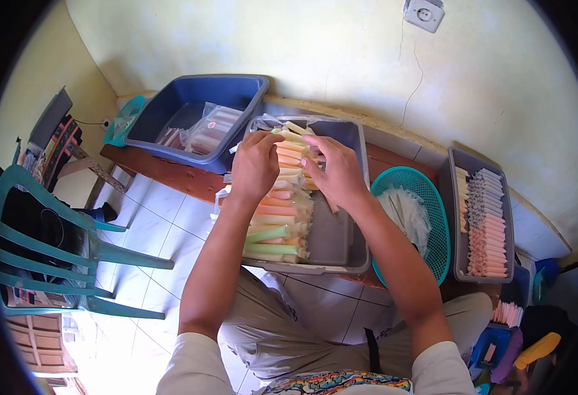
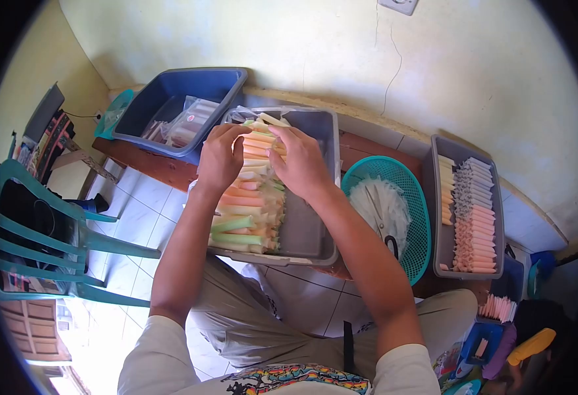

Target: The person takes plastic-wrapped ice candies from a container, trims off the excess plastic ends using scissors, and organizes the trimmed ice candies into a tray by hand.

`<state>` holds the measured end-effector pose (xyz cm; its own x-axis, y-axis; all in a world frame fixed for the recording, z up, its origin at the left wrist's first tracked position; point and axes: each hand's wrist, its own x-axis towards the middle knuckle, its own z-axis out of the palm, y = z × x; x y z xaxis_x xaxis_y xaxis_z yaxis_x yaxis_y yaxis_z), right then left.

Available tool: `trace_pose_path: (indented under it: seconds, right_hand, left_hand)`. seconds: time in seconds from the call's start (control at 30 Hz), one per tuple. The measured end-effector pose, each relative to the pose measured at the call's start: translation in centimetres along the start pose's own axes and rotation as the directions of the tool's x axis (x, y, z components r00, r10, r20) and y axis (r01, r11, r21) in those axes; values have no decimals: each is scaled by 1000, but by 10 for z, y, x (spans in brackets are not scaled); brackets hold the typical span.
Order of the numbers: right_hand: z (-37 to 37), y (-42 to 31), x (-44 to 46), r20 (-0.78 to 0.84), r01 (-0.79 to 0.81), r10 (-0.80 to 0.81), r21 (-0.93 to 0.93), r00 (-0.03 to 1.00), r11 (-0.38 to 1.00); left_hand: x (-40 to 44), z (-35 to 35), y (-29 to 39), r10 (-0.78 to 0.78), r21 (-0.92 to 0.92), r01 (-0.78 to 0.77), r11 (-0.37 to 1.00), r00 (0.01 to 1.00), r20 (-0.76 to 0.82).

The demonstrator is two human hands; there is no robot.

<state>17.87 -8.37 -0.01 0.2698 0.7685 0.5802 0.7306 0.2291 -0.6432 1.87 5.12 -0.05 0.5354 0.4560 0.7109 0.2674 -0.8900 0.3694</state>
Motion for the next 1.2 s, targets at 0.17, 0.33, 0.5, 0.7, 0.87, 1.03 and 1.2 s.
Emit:
trace_pose_path:
  seconds: [0.17, 0.33, 0.5, 0.7, 0.87, 1.03, 1.2]
  right_hand:
    - [25, 18, 8, 10, 36, -35, -106, 999, 994]
    - [31, 10, 2, 10, 70, -70, -39, 997, 997]
    - [26, 8, -6, 72, 86, -85, -5, 994, 996]
    - [24, 5, -12, 113, 41, -49, 70, 992, 997]
    - [24, 5, -11, 116, 49, -55, 55, 992, 997]
    - [29, 18, -8, -19, 13, -13, -30, 1000, 999]
    - [35, 31, -10, -3, -13, 12, -66, 1000, 998]
  left_hand:
    - [-5, -2, -16, -12, 72, 11, 997, 1000, 21]
    - [-14, -18, -17, -28, 45, 24, 999, 996, 88]
    - [-22, -30, -17, -58, 10, 57, 998, 980, 188]
    - [-29, -41, -8, -101, -3, 105, 994, 965, 243]
    - [-30, -40, -3, -68, 9, 68, 998, 959, 276]
    - [-23, -28, -12, -61, -9, 65, 998, 973, 223]
    - [-24, -15, -19, -44, 42, 36, 998, 980, 193]
